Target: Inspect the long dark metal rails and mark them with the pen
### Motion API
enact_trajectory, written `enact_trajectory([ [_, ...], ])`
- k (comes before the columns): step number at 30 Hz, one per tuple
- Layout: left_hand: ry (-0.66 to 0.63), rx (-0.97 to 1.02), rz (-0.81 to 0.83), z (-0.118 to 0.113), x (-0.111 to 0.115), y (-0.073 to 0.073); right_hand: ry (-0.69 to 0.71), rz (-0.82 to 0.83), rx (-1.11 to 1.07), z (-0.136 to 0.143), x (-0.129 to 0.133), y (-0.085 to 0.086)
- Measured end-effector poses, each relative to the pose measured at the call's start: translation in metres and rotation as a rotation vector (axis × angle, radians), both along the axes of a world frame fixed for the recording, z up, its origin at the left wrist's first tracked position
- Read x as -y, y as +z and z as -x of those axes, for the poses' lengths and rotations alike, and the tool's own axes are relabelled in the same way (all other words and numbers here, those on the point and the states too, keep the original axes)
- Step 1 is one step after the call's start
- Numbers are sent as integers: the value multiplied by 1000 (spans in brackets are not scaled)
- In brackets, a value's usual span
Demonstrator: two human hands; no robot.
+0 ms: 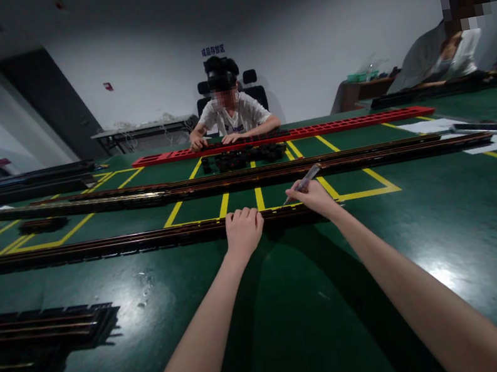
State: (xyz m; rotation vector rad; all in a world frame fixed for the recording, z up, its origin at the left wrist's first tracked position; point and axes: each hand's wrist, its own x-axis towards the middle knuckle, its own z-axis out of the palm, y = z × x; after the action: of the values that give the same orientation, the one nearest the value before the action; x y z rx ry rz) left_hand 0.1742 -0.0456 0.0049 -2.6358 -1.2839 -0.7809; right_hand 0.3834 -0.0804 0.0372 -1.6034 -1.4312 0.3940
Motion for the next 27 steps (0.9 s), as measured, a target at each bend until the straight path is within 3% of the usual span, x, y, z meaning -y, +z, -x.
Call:
enact_trajectory([
  [9,-6,13,5,0,0,-1,-2,53,-81,-8,1,-2],
  [27,-16,36,23,0,-2,-3,6,-21,-184,-23,-6,-16],
])
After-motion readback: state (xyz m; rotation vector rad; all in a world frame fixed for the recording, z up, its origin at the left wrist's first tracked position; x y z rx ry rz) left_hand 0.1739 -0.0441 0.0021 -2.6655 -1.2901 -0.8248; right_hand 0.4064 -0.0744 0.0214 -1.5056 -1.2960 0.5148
